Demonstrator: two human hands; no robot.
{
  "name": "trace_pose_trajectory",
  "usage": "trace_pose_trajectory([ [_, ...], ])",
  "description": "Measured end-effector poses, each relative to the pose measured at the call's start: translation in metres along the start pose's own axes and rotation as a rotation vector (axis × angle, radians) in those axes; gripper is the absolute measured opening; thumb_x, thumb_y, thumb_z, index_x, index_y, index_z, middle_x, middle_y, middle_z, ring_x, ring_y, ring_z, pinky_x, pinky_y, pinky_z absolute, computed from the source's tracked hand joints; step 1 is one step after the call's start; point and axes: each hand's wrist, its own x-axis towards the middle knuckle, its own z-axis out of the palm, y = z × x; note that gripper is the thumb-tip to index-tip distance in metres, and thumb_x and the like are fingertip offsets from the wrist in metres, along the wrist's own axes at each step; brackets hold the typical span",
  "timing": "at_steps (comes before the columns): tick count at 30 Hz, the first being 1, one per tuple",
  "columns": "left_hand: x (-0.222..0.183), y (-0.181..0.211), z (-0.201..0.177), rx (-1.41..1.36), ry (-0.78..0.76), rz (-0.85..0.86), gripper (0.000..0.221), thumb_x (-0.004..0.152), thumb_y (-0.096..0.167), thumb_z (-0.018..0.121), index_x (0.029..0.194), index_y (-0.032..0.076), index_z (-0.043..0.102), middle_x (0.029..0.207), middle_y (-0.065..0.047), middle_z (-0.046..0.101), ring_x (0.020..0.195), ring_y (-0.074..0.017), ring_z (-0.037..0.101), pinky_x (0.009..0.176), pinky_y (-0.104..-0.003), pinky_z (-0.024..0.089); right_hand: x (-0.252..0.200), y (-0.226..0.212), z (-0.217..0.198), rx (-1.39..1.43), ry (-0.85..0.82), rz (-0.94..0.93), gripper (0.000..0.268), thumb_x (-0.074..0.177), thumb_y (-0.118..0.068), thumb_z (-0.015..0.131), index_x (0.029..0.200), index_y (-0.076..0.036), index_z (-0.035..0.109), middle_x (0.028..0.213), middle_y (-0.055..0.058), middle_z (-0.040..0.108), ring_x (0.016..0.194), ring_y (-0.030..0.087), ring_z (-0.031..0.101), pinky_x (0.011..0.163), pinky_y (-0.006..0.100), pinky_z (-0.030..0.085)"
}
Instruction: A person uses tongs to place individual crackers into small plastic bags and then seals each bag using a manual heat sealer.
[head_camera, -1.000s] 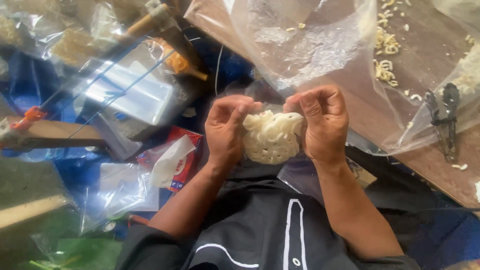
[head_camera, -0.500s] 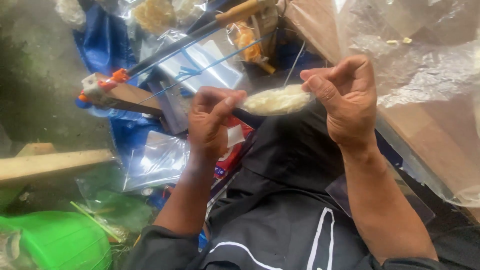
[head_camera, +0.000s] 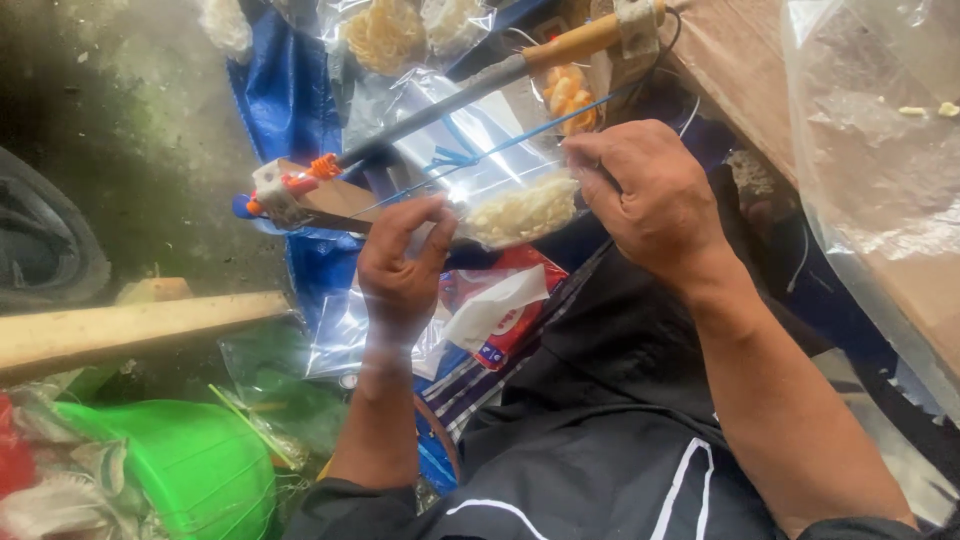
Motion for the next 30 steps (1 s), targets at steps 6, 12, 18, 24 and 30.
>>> trace_pose_trajectory([
  [6,-0.004,-0.019,-0.015,0.024,0.002,0.005,0.021,0.097,-0.003,0.073,0.117,0.000,0.073,0.099,-0.017,0.071,0.095,-0.0298,0.072,0.089,-0.043,0.059,0.014,-0.010,0.005,0.324,-0.156,0.369,0.020,0.105,-0.009,0.062,0.122,-0.009,0.073,0.105,0.015,0.073,0.103,0.030,0.070,0.095,0.045,0.055],
  [12,-0.004,-0.029,-0.016,0.061,0.045,-0.025,0.022,0.095,-0.002,0.076,0.117,0.002,0.074,0.100,-0.014,0.071,0.096,-0.0265,0.072,0.086,-0.039,0.059,0.021,-0.003,0.011,0.371,-0.267,0.425,0.024,0.103,-0.007,0.060,0.123,-0.012,0.073,0.104,0.014,0.072,0.107,0.032,0.068,0.095,0.044,0.054],
  [18,0.004,-0.031,-0.017,0.216,0.068,0.048,0.016,0.098,0.002,0.073,0.114,0.004,0.075,0.108,-0.012,0.069,0.104,-0.0240,0.069,0.091,-0.036,0.057,0.033,0.004,0.023,0.028,-0.287,0.149,0.015,0.102,-0.007,0.068,0.116,-0.008,0.074,0.105,0.013,0.068,0.106,0.030,0.066,0.090,0.042,0.055],
  [24,-0.003,-0.046,-0.004,-0.224,0.243,-0.295,0.013,0.100,0.006,0.069,0.113,0.004,0.070,0.103,-0.011,0.070,0.103,-0.0206,0.071,0.093,-0.033,0.059,0.040,0.005,0.050,0.390,-0.186,0.637,0.013,0.098,-0.023,0.071,0.109,-0.019,0.076,0.101,0.002,0.072,0.096,0.017,0.069,0.082,0.032,0.057],
  [30,0.000,-0.067,0.001,-0.948,0.423,-0.527,0.019,0.098,0.004,0.068,0.116,0.010,0.065,0.102,-0.004,0.071,0.100,-0.0194,0.071,0.091,-0.031,0.057,0.042,0.012,0.069,1.098,0.090,0.859,0.023,0.089,-0.007,0.075,0.106,-0.008,0.060,0.095,0.001,0.061,0.087,0.012,0.063,0.079,0.026,0.052],
])
